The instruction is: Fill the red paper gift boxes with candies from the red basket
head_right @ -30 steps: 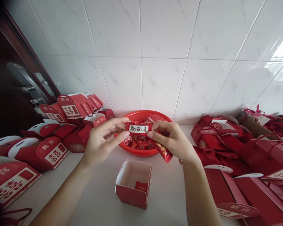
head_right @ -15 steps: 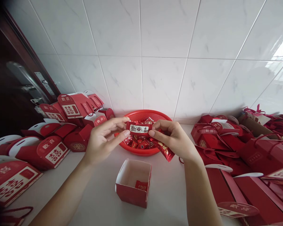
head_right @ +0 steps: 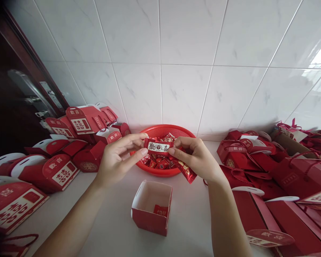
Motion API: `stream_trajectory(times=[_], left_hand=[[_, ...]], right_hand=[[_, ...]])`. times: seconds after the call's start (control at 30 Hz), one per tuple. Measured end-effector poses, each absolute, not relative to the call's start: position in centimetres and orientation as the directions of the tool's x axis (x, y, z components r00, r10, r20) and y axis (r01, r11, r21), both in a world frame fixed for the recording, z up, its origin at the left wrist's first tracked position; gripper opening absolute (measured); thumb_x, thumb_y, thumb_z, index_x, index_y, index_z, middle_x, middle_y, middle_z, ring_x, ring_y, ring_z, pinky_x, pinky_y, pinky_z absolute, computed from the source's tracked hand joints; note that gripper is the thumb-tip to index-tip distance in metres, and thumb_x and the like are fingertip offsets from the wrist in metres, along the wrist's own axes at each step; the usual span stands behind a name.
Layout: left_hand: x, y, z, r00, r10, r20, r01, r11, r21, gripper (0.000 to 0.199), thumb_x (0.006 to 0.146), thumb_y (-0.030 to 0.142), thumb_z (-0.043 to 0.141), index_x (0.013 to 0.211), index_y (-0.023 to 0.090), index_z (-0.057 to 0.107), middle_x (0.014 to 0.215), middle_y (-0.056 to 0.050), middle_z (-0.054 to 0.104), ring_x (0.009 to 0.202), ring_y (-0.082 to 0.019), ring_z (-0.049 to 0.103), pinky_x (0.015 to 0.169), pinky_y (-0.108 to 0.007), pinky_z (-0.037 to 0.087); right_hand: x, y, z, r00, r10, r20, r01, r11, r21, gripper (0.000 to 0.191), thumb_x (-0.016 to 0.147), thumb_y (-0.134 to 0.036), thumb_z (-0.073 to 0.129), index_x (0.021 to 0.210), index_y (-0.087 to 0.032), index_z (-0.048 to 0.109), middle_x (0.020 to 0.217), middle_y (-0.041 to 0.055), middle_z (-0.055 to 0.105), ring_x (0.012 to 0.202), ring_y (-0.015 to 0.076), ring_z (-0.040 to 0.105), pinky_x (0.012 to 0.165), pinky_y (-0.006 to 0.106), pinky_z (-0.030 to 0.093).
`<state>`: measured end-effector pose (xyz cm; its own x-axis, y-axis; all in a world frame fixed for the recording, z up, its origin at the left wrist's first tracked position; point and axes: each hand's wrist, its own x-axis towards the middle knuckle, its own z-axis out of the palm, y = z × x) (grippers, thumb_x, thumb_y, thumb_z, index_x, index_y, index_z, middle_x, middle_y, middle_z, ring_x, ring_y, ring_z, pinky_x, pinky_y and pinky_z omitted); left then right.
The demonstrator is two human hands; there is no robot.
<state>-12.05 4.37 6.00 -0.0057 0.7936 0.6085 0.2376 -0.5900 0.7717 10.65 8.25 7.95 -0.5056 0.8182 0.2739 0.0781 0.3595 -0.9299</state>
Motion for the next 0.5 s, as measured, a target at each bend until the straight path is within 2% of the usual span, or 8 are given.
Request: stream_trajectory(times=[0.3,0.5], left_hand=[[-12.28,4.22,6.5,0.026,0.86,0.51,0.173,-0.507,0.845,0.025,0.09,0.031,0.071,0.112,0.02,0.075,0.08,0.0,0.074,0.073,-0.013,0.072,0.068,-0.021,0.06],[-12.24,4.33,6.31,0.033,0.871,0.49,0.204,-0.486,0.85,0.02,0.091,0.033,0.071,0.105,0.021,0.078,0.088,-0.002,0.078,0.075,-0.014,0.072,0.069,-0.021,0.06]], right_hand=[[10.61,8.15,8.01,-0.509,0.809,0.294,0.067,0.377,-0.924,0.03,0.089,-0.04,0.072,0.075,-0.014,0.065,0.061,-0.0031,0.051,0.053,0.0069,0.039,0.048,0.022,0.029],[10.59,8.22,7.89,-0.512,0.806,0.297,0.086,0.392,-0.916,0.031,0.089,-0.042,0.072,0.074,-0.015,0.064,0.062,-0.0024,0.05,0.056,0.0084,0.041,0.05,0.022,0.031]])
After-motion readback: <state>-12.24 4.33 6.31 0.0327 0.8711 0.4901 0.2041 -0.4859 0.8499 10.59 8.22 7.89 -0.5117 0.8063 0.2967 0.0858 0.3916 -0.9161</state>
